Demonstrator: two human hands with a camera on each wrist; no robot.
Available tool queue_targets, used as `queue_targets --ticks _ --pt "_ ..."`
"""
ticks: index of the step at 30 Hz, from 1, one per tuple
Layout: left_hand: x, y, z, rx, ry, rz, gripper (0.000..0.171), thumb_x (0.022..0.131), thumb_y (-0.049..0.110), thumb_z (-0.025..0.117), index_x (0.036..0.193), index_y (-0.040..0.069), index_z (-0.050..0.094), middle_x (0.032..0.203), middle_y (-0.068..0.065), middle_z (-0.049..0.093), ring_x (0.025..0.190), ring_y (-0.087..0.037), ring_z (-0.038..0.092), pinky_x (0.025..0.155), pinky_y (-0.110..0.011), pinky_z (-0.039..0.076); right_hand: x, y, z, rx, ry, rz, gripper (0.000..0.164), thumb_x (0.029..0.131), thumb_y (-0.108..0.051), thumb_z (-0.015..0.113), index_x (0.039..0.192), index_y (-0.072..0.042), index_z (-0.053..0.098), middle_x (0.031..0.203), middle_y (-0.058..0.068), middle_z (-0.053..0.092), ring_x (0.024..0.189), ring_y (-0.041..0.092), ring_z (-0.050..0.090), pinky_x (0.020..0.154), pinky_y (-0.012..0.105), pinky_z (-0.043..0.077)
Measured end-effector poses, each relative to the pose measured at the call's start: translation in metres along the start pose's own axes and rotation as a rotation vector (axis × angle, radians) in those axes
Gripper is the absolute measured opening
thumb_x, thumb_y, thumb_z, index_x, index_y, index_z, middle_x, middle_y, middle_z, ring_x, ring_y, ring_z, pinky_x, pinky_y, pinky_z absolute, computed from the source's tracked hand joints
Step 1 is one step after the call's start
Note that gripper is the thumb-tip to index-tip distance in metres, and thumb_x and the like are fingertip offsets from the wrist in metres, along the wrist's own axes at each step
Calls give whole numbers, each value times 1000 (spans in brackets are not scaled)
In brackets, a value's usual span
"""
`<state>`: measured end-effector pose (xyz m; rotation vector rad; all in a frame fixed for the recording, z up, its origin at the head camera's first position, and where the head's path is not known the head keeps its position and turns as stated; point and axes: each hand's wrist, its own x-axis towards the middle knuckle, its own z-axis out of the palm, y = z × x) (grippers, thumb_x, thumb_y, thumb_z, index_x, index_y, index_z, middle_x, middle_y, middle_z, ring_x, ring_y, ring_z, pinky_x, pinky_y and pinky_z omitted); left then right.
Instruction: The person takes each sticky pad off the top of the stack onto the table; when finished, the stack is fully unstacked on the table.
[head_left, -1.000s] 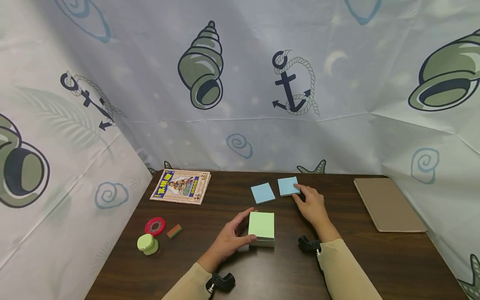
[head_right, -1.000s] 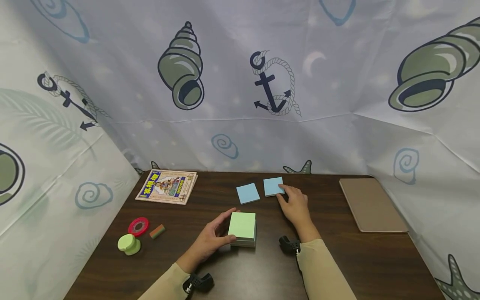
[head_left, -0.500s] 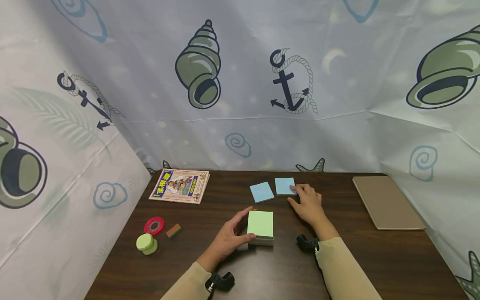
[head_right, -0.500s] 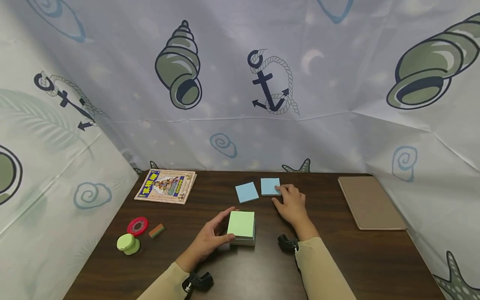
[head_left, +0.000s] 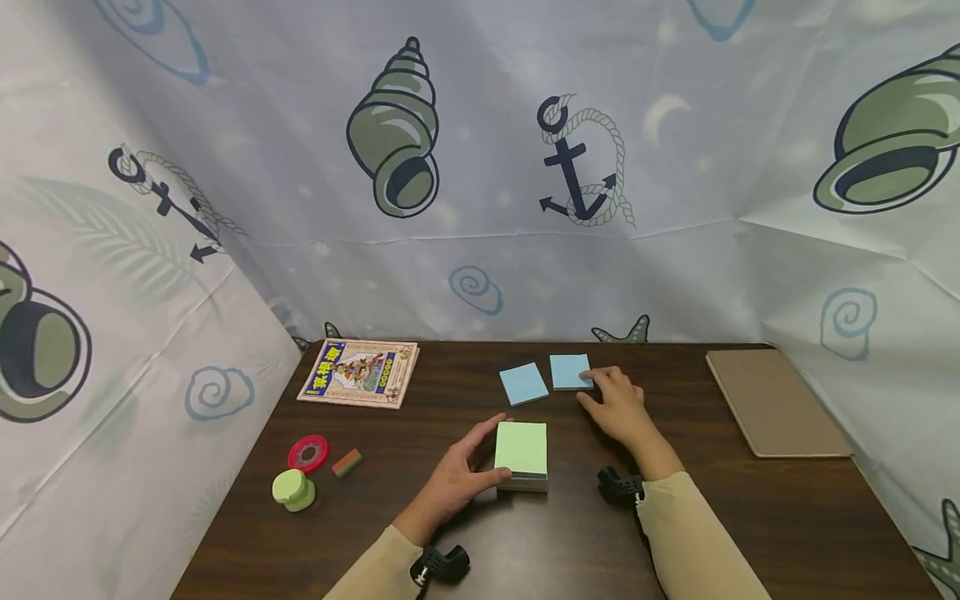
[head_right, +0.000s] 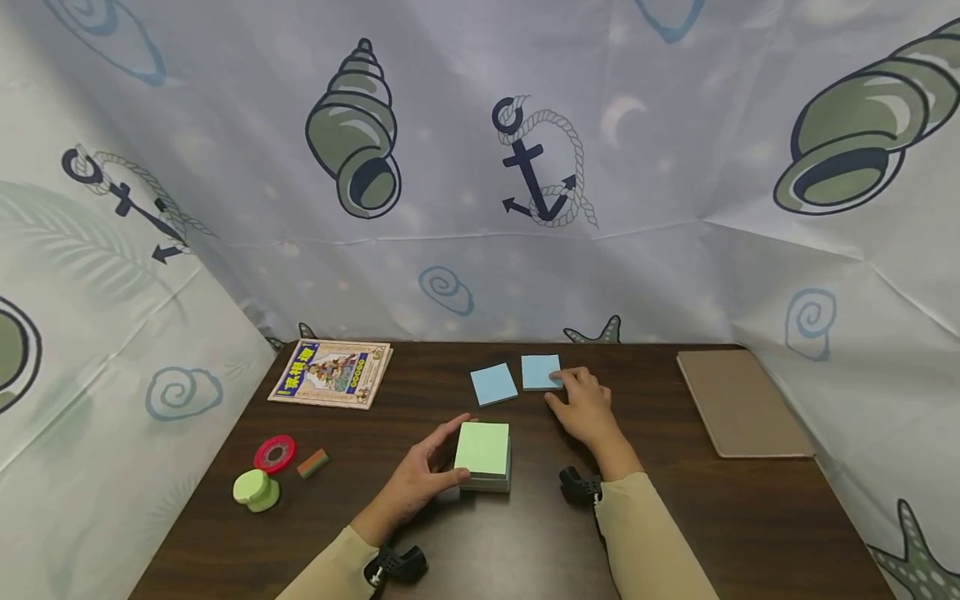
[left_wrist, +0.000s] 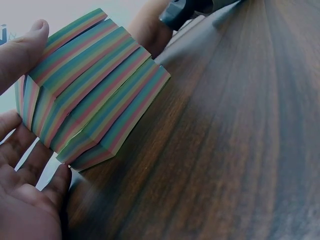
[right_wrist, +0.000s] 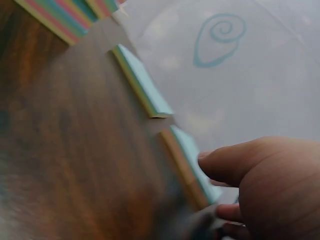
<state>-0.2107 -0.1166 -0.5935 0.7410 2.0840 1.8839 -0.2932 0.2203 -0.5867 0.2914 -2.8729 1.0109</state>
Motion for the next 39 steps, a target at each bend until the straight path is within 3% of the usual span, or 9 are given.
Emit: queue_targets --ticks 4,11,15,27,33,36,39 --pt "0 -1 0 6 -1 16 89 98 14 83 172 10 33 175 -12 41 163 -27 37 130 -27 35 0 -6 -14 4 -61 8 48 110 -34 65 152 -12 60 152 25 51 141 50 53 116 78 34" --pt "-1 0 0 5 1 4 89 98 15 83 172 12 33 175 -11 42 163 -26 38 131 -30 35 -6 -27 -35 23 -148 -12 41 111 -29 63 146 -7 59 145 23 54 129 43 61 110 66 49" --pt "-1 0 0 5 3 0 89 98 15 83 172 11 33 175 -10 42 163 -26 38 132 -36 34 -10 -40 -43 -2 -165 -64 35 111 -28 63 140 -8 61 140 18 60 127 39 63 108 63 52" --pt "-1 2 0 -9 -7 5 90 98 15 83 172 10 32 176 -13 39 164 -29 36 132 -37 34 -27 -91 -75 4 -177 -163 34 111 -32 65 141 -17 63 136 6 68 122 28 70 99 54 58" --pt "0 2 0 -15 -6 11 90 98 14 84 172 11 33 175 -11 41 164 -28 36 132 -33 34 -38 -110 -80 -20 -187 -196 42 107 -38 71 143 -21 62 136 4 68 123 27 70 101 54 58" --pt "-1 2 0 -17 -3 9 90 98 15 84 172 11 33 175 -9 42 164 -28 37 131 -30 35 -43 -118 -79 -20 -234 -225 50 102 -39 78 146 -21 60 139 2 65 129 25 68 106 53 57" --pt "-1 2 0 -14 0 7 89 98 16 84 172 12 34 175 -8 42 164 -28 37 130 -28 36 -46 -123 -75 -46 -299 -278 60 99 -42 82 149 -19 59 138 2 63 124 22 68 105 50 58"
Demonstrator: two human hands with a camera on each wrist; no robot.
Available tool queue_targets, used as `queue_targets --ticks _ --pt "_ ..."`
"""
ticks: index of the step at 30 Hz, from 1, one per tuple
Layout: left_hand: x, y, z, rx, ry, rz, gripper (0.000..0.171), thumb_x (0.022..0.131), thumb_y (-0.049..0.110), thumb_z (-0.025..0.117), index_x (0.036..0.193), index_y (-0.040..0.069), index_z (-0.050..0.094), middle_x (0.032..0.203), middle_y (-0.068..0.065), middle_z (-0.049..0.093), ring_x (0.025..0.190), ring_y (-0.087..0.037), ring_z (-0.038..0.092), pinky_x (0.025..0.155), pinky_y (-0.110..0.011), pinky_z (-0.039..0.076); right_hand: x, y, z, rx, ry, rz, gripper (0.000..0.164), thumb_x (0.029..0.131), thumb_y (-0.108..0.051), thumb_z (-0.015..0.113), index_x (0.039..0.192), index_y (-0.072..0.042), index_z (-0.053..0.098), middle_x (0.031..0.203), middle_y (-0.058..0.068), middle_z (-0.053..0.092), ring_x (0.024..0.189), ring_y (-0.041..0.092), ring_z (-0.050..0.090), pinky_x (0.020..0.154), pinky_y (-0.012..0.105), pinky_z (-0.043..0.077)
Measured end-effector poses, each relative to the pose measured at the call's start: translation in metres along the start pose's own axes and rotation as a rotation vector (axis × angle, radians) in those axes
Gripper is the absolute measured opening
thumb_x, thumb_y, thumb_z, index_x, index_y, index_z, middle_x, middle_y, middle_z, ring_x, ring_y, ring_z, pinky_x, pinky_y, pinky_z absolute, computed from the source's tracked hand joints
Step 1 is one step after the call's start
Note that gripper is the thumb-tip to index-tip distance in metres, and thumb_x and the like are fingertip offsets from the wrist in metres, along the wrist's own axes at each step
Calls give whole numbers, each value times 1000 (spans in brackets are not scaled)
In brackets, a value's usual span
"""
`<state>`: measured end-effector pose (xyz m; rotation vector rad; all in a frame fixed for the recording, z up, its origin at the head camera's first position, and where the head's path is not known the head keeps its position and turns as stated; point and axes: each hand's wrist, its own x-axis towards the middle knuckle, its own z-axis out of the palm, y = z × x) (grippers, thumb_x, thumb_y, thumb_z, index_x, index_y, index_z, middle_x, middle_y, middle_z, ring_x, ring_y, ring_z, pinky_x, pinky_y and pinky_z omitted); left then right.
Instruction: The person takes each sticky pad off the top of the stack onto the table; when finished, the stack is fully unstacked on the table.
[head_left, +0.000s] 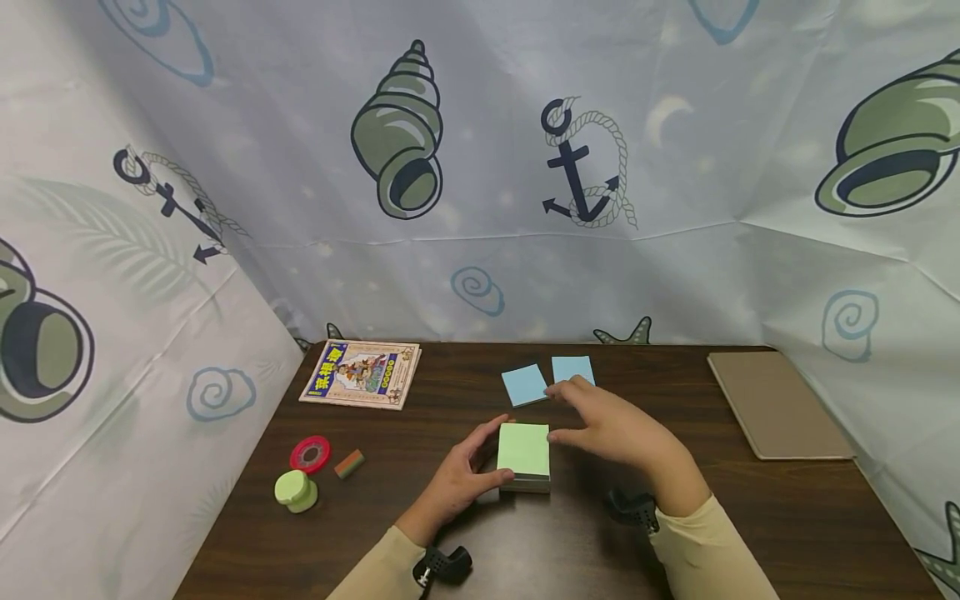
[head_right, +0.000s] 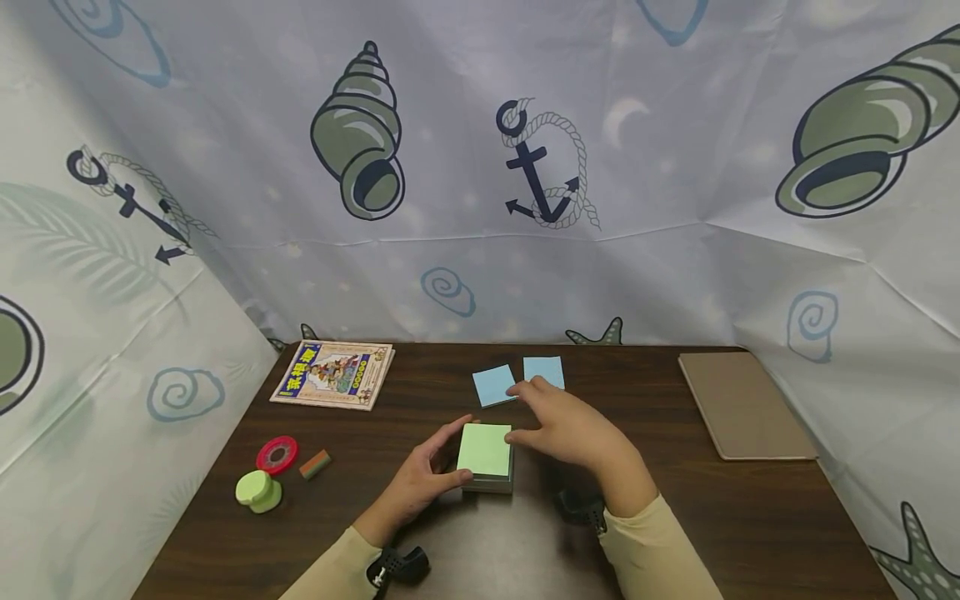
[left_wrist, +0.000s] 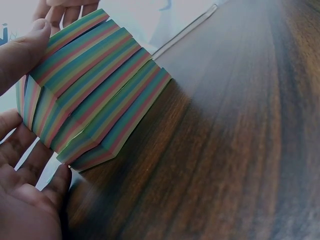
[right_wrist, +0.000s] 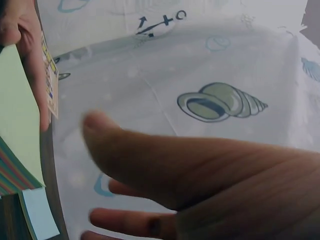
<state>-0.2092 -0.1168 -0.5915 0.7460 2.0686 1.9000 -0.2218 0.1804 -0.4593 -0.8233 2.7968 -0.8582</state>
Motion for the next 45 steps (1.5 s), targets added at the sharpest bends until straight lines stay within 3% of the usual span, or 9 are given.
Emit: queue_targets --ticks 5,12,16,26,34,45 --pt "0 1 1 3 6 -18 88 98 18 84 171 17 35 175 -4 42 164 -27 37 129 -27 37 1 -9 5 -28 -75 -26 76 93 -49 86 155 -16 56 138 2 60 115 21 69 101 47 58" --pt "-1 3 2 -11 4 -30 87 99 15 83 171 20 35 176 -6 40 165 -29 35 133 -46 33 2 -13 8 28 -159 47 94 87 -49 92 162 -13 50 154 14 53 132 34 66 108 58 56" --pt "-1 3 2 -17 7 -28 87 99 14 83 171 20 35 176 -6 40 165 -29 35 133 -48 32 5 -13 14 29 -201 61 100 84 -50 94 163 -12 48 151 14 54 130 32 66 107 57 56" --pt "1 0 1 -16 -5 -8 88 99 14 82 171 11 33 176 -12 38 164 -31 36 131 -43 34 12 -10 28 -26 -225 4 82 82 -39 97 151 -13 61 120 0 63 105 21 67 92 42 57" --pt "1 1 1 -13 -8 -4 88 99 11 82 171 9 32 176 -13 38 164 -34 36 131 -52 33 12 -12 29 -42 -222 24 78 83 -39 97 148 -14 62 118 -2 62 99 16 64 88 41 56" --pt "0 2 1 7 11 -42 90 97 15 85 172 16 35 175 -6 40 163 -27 37 132 -52 30 12 -11 28 -18 -207 13 74 83 -36 97 145 -15 62 117 -4 62 101 19 66 88 39 55"
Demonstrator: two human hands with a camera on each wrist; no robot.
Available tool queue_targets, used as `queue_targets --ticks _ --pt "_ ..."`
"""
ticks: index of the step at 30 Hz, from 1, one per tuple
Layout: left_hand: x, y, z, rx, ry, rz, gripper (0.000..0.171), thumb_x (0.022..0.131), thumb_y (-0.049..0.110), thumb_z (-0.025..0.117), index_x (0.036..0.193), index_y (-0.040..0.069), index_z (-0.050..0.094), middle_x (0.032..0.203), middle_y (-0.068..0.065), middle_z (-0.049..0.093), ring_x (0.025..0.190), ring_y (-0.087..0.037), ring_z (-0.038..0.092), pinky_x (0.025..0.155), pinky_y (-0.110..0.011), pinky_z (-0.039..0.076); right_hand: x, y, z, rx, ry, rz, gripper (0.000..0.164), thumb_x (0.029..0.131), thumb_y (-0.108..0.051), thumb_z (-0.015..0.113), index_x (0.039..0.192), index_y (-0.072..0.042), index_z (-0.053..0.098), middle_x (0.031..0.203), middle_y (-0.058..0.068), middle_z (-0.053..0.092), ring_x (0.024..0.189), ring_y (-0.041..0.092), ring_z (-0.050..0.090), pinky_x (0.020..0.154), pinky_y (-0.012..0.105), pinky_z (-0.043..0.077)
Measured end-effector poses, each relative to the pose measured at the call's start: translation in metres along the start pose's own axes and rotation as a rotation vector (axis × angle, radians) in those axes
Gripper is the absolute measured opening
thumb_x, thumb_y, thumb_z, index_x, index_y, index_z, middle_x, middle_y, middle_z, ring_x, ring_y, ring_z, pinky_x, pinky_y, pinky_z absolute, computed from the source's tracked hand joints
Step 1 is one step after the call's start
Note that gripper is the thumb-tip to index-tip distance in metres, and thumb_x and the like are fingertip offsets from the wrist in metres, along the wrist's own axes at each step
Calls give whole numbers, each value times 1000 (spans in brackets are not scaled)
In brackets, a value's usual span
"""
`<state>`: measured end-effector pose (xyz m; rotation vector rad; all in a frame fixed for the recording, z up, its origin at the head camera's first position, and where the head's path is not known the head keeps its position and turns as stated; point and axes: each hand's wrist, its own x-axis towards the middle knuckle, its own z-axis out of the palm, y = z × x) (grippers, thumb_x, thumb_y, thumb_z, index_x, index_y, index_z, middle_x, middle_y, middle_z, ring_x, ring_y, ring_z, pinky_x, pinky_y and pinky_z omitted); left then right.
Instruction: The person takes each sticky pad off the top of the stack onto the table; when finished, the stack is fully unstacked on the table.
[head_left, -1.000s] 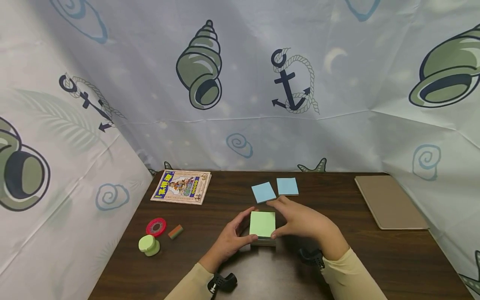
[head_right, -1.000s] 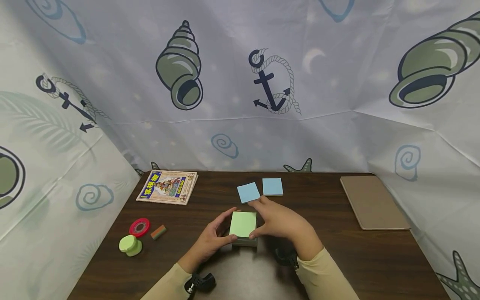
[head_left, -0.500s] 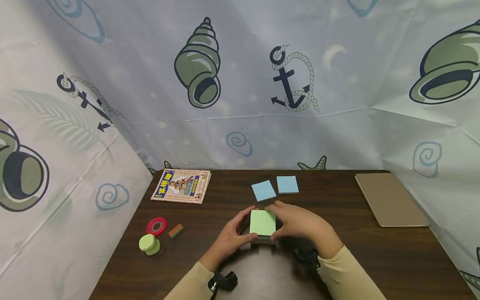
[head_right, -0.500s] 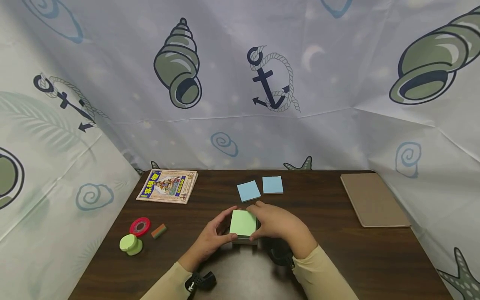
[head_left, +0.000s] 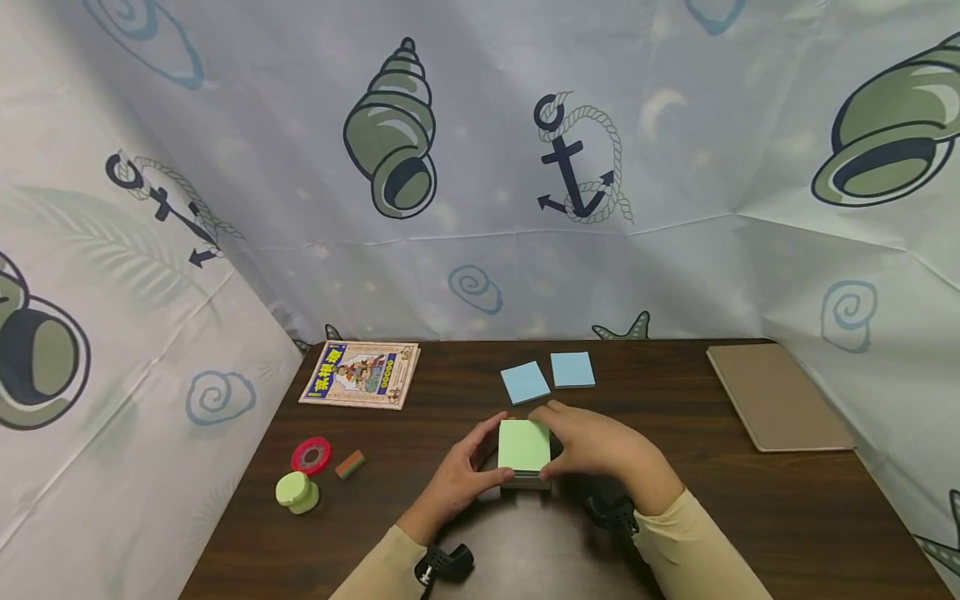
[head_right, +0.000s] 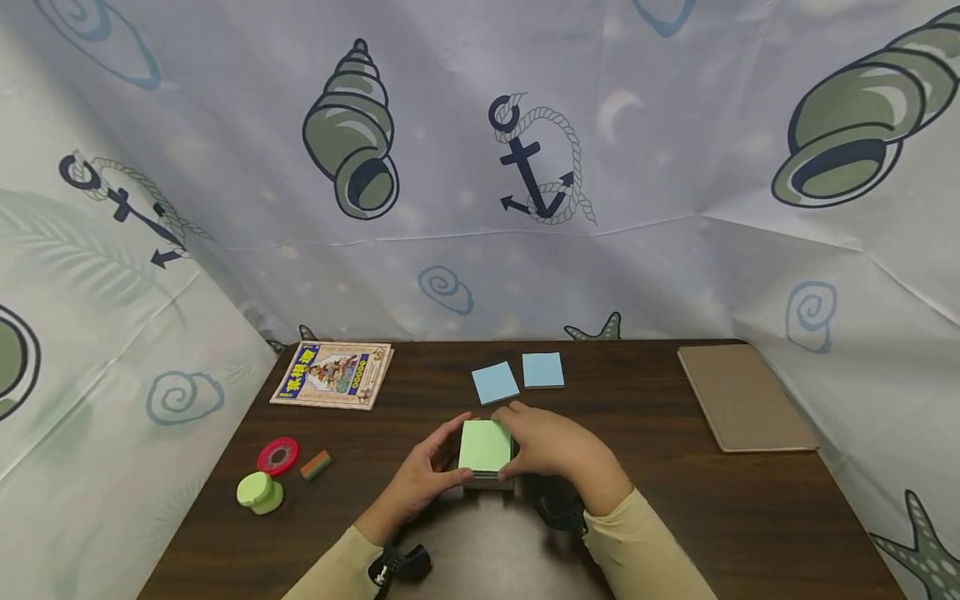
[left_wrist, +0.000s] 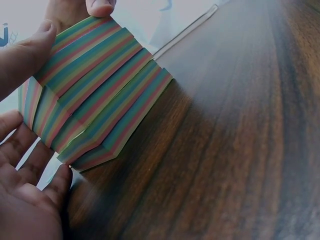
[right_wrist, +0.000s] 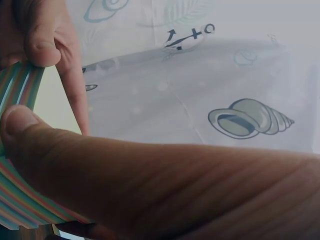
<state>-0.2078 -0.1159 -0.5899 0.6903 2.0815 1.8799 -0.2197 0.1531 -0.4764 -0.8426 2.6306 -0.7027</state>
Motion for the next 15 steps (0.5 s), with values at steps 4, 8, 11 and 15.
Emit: queue_targets --ticks 4,8,11,15 --pt "-1 -1 0 9 3 0 91 97 15 85 172 13 34 174 -8 42 163 -30 37 131 -52 32 -2 0 -1 -1 7 3 74 83 -33 97 145 -14 61 118 -2 62 100 20 66 88 40 56" --pt "0 -3 0 16 4 1 92 97 14 85 172 9 33 175 -9 41 164 -30 36 131 -49 33 -3 0 -3 -5 10 14 75 83 -27 98 146 -13 60 123 0 62 104 23 67 91 43 57" --pt "1 -3 0 20 8 -3 91 96 15 86 171 10 34 175 -6 42 164 -28 36 132 -44 33 -3 2 -5 -14 20 12 76 82 -20 98 147 -13 58 127 1 61 106 20 65 93 44 58" --pt "2 -2 0 29 18 2 89 95 16 87 170 16 39 173 -3 45 164 -27 38 131 -31 35 -3 5 -7 -12 50 8 80 82 -11 97 150 -14 55 131 4 58 105 17 63 93 44 58"
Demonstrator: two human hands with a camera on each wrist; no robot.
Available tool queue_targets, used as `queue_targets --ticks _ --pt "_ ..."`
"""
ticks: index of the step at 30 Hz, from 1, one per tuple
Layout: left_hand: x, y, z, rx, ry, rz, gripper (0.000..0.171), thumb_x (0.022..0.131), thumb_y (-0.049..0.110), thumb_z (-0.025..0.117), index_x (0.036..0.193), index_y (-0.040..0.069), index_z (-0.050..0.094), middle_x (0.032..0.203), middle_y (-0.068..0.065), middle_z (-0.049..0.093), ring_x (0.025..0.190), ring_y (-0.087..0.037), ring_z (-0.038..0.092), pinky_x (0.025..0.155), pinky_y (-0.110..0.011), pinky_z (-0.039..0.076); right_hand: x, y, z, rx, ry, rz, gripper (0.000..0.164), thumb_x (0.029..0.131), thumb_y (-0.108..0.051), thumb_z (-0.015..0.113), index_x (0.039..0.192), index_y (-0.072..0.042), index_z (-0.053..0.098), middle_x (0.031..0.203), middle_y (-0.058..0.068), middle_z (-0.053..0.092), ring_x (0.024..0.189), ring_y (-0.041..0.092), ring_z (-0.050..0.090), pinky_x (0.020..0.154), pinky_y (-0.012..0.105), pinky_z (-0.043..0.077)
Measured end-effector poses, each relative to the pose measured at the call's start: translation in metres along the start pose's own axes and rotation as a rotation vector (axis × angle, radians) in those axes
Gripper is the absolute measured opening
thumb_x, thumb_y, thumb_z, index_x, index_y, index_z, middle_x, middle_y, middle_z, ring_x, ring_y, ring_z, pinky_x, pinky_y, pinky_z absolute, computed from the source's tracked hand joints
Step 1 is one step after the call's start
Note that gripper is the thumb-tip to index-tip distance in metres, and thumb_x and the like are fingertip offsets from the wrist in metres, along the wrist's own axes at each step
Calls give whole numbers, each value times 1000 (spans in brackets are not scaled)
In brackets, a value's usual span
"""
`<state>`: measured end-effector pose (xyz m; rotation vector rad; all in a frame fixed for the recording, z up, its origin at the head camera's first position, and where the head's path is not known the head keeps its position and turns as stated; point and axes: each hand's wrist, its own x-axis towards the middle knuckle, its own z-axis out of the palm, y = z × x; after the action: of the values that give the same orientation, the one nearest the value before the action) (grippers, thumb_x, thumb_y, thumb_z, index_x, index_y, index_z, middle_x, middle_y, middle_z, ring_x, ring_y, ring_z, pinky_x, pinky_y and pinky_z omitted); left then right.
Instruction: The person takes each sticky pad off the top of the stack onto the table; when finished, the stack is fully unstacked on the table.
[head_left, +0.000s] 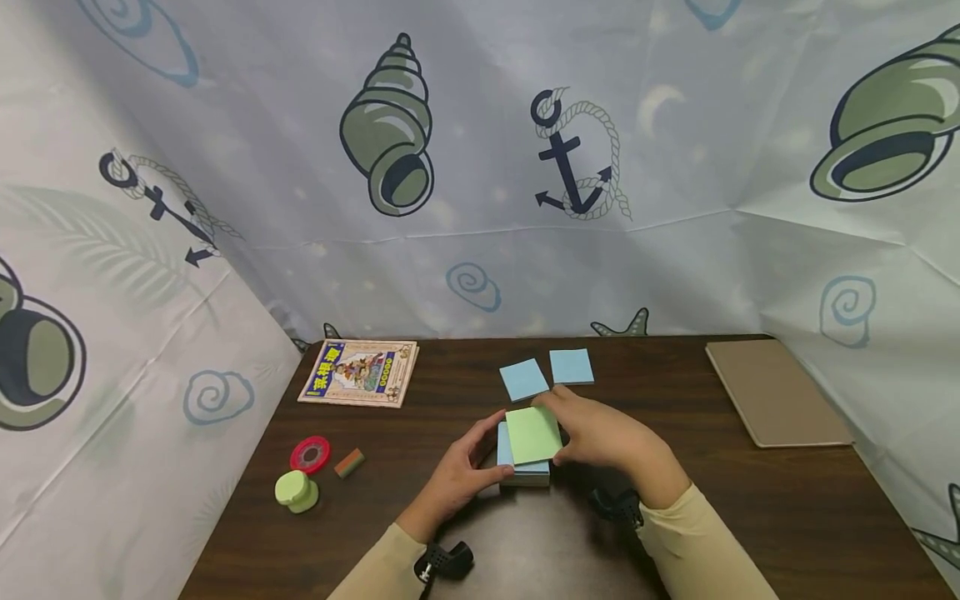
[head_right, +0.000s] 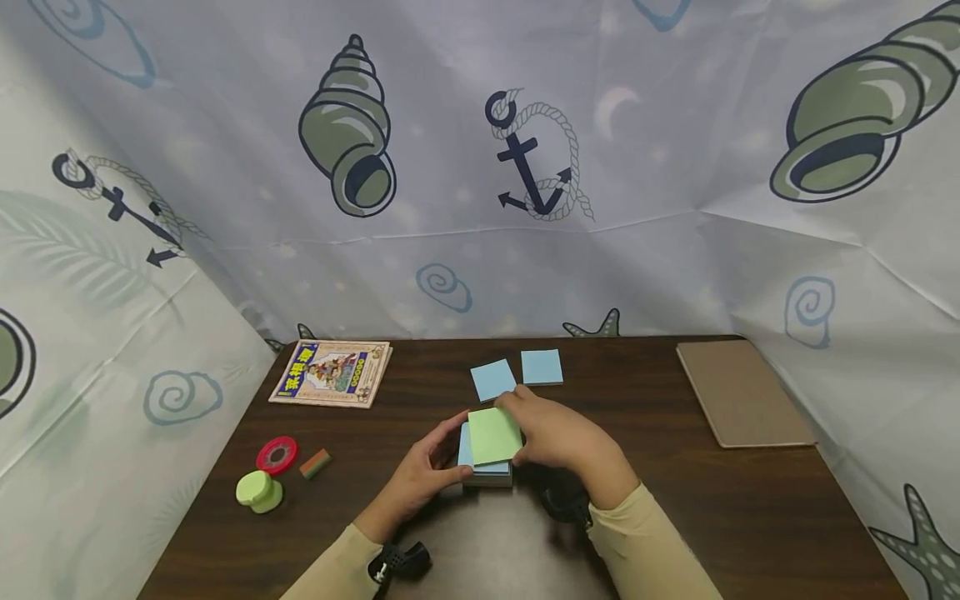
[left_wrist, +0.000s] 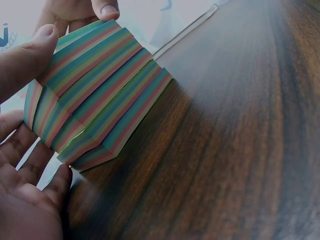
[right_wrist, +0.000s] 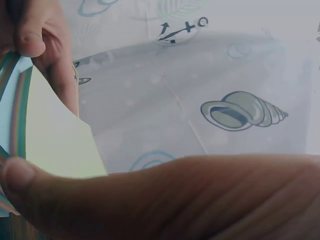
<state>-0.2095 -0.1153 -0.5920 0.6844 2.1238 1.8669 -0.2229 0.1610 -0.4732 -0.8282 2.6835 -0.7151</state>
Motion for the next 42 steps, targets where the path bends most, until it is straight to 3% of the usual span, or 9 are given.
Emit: queue_targets --ticks 5,8,13,20,26,33,35,37,42 --pt "1 0 0 4 -3 19 88 95 16 87 169 16 39 170 -3 48 163 -27 39 129 -24 34 -1 5 -2 27 34 -34 81 83 -2 93 151 -15 51 129 6 53 103 17 62 92 42 57" --pt "1 -1 0 -1 -12 40 90 96 14 86 170 9 36 170 -6 48 163 -30 38 131 -29 34 -3 6 -5 68 58 -60 67 88 1 88 144 -16 54 124 4 54 101 16 61 91 41 56" --pt "1 -2 0 2 -17 57 89 96 13 85 170 6 35 170 -13 48 163 -35 37 133 -39 32 -5 9 -10 110 70 -79 35 99 -2 77 125 -20 60 114 -1 58 95 14 59 86 37 54" --pt "0 -3 0 -6 -27 77 86 98 9 82 170 10 36 170 -12 48 163 -37 37 133 -48 30 -6 15 -18 130 99 -33 29 102 -7 73 124 -21 60 107 -4 71 87 12 62 77 34 54" --pt "2 -2 1 -20 -29 113 85 97 7 82 170 14 38 170 -21 46 163 -38 37 133 -45 30 -10 32 -28 136 223 24 40 103 -10 71 138 -17 55 113 6 75 88 15 66 78 36 55" --pt "1 -3 0 -13 -34 129 83 98 7 81 169 18 39 170 -25 43 163 -41 35 134 -38 31 -7 66 -27 207 435 43 49 107 -7 61 151 -9 39 106 8 58 69 15 47 64 31 41" --pt "1 -3 0 -8 -36 129 84 98 8 81 169 18 38 170 -25 43 164 -41 34 134 -36 30 -7 74 -27 227 462 64 50 108 -7 59 152 -10 37 110 11 60 69 17 50 63 32 43" --pt "1 -3 0 -11 -36 125 84 98 8 81 169 19 38 171 -26 43 164 -41 33 134 -37 30 -7 81 -28 224 487 82 46 108 -7 57 150 -12 38 116 15 62 71 19 54 63 33 46" --pt "1 -2 -1 -14 -37 117 84 99 8 81 170 17 37 171 -25 42 164 -43 33 134 -37 30 -9 95 -31 170 566 130 19 108 -3 50 124 -10 55 124 17 60 82 26 53 72 39 44"
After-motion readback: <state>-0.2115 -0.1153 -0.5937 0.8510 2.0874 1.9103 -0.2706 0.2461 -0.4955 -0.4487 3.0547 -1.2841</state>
